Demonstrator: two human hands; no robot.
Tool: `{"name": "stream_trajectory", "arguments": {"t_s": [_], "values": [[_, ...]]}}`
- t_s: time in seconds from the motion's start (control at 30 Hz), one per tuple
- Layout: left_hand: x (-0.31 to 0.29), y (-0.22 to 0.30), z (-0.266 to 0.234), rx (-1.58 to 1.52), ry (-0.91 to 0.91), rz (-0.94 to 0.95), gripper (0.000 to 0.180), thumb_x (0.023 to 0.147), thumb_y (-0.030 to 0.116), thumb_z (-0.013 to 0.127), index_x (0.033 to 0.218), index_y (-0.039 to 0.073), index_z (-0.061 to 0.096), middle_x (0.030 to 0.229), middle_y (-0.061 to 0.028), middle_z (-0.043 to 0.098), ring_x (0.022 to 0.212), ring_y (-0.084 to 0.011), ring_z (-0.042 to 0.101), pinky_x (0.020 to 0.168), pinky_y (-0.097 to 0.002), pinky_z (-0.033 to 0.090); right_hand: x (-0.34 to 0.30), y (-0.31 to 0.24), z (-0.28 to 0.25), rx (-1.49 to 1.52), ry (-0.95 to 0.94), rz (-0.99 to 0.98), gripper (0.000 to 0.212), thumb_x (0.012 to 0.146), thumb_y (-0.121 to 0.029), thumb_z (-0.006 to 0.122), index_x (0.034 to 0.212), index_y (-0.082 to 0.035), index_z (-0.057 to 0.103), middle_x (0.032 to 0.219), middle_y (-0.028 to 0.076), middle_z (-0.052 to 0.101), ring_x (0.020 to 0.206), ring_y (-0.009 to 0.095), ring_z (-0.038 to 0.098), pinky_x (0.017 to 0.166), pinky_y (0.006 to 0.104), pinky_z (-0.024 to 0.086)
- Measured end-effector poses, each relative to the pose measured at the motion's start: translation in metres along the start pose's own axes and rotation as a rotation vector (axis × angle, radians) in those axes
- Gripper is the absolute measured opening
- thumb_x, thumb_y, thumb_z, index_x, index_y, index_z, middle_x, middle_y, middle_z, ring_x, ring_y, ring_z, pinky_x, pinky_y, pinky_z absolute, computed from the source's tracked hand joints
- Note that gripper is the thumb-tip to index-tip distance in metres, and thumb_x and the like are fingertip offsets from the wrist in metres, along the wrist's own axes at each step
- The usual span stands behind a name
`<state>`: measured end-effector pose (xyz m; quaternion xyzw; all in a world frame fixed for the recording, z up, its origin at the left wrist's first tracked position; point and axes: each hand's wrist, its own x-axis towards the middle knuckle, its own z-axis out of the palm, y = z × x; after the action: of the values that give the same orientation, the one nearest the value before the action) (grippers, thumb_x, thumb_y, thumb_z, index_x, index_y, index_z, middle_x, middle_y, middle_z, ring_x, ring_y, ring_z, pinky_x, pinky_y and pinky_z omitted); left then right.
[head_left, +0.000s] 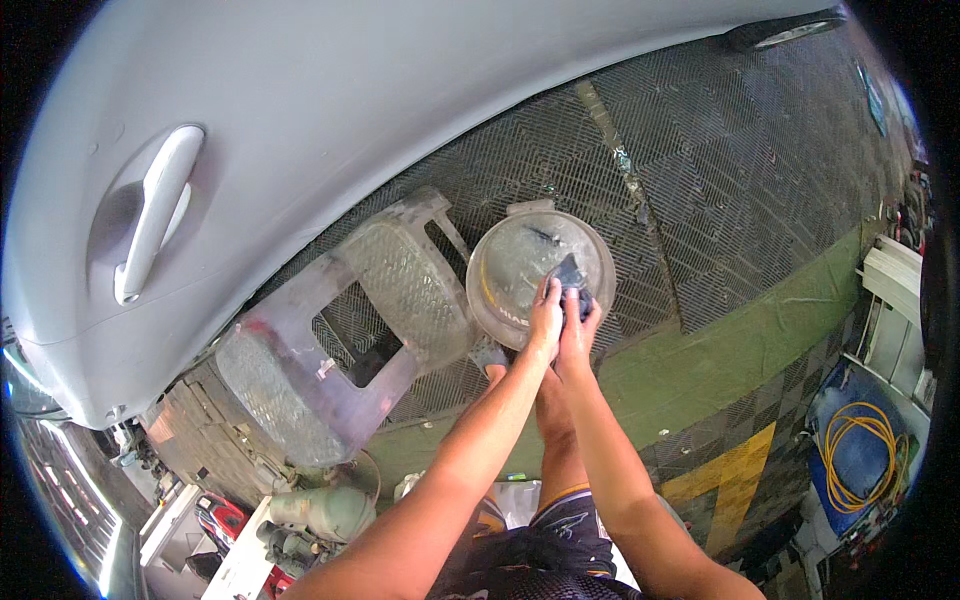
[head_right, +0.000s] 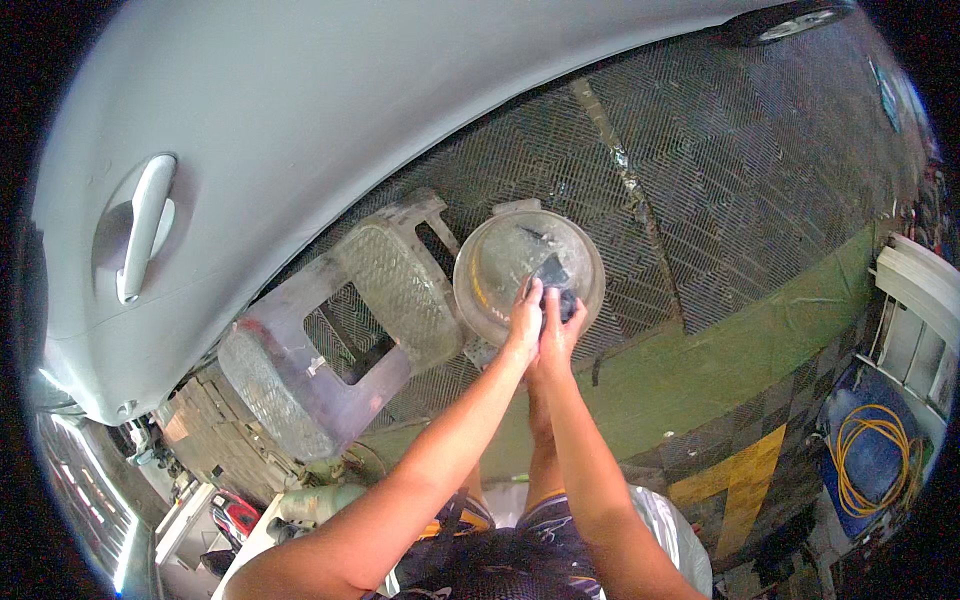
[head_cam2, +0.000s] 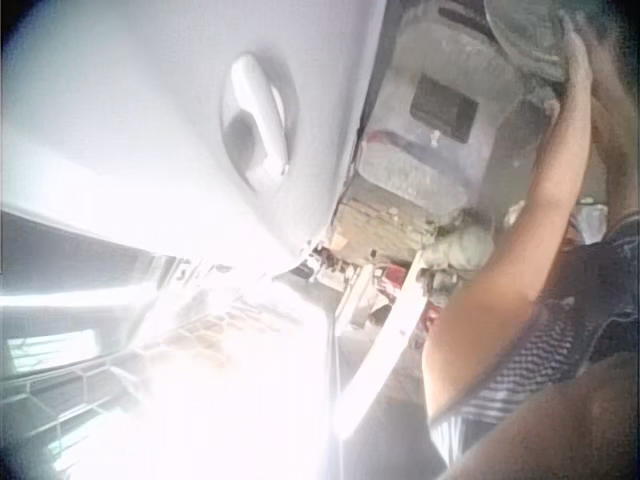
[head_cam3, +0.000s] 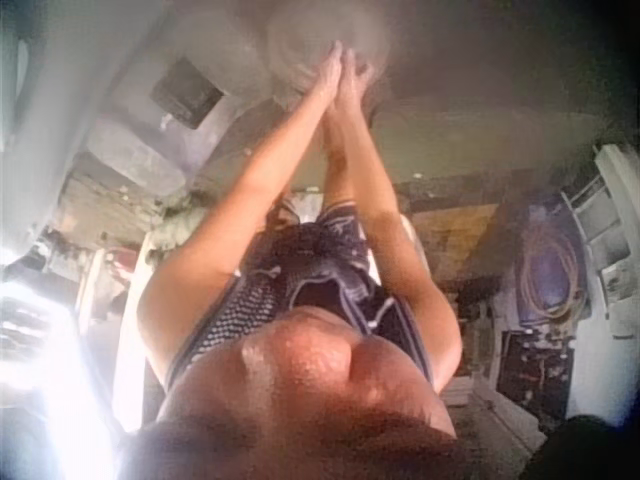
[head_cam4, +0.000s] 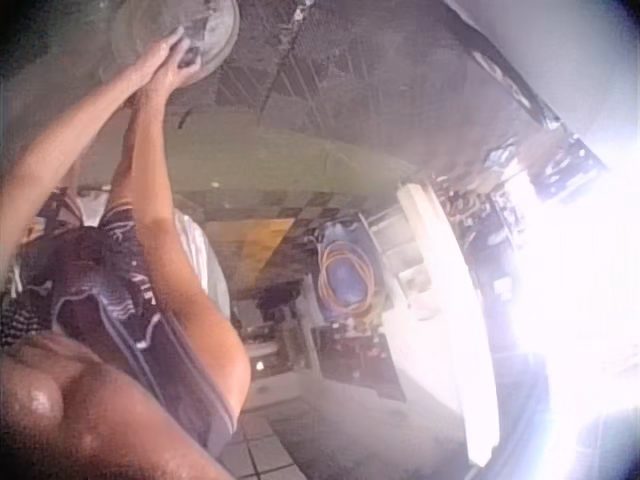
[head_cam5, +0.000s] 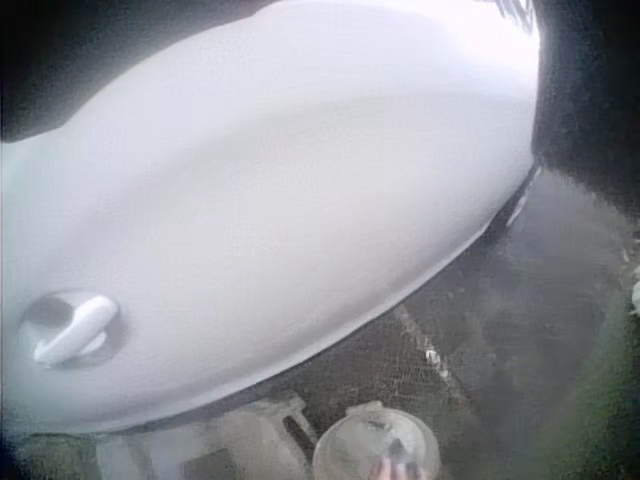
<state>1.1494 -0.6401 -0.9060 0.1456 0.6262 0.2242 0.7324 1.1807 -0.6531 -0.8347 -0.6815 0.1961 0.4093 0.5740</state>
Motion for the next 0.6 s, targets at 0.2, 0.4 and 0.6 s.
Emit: {"name": "stream_trajectory", "arguments": {"t_s": [0.2, 0.4, 0.6], "values": [[-0.018, 0.019, -0.013, 0.380, 0.112, 0.220, 0.034, 0.105, 0.030, 0.060, 0.123, 0.003, 0.068, 0.114, -0.0104, 0.072, 0.104, -0.0205, 0.066, 0.093, -0.0345, 0.051, 0.032, 0.013, -0.056, -0.046, -0.074, 0.329, 0.031, 0.098, -0.041, 0.067, 0.108, -0.011, 0.068, 0.101, 0.006, 0.071, 0.081, 0.016, 0.071, 0.067, 0.0360, 0.060], [-0.011, 0.016, -0.038, 0.252, -0.140, -0.006, 0.048, 0.102, 0.038, 0.064, 0.131, 0.000, 0.063, 0.128, -0.0093, 0.066, 0.116, -0.0197, 0.061, 0.102, -0.0329, 0.046, 0.021, -0.005, -0.060, 0.017, -0.308, 0.269, 0.028, 0.089, -0.013, 0.080, 0.114, -0.008, 0.069, 0.100, 0.001, 0.070, 0.086, 0.019, 0.070, 0.075, 0.0356, 0.057], [0.130, -0.007, -0.062, 1.085, -0.115, 0.598, 0.036, 0.103, 0.022, 0.058, 0.133, 0.002, 0.056, 0.132, -0.0170, 0.064, 0.130, -0.0332, 0.056, 0.107, -0.0425, 0.045, 0.095, 0.004, -0.085, -1.063, -0.389, -0.922, 0.024, 0.082, -0.014, 0.079, 0.104, -0.007, 0.072, 0.105, 0.010, 0.070, 0.092, 0.034, 0.066, 0.079, 0.0416, 0.052]]}}
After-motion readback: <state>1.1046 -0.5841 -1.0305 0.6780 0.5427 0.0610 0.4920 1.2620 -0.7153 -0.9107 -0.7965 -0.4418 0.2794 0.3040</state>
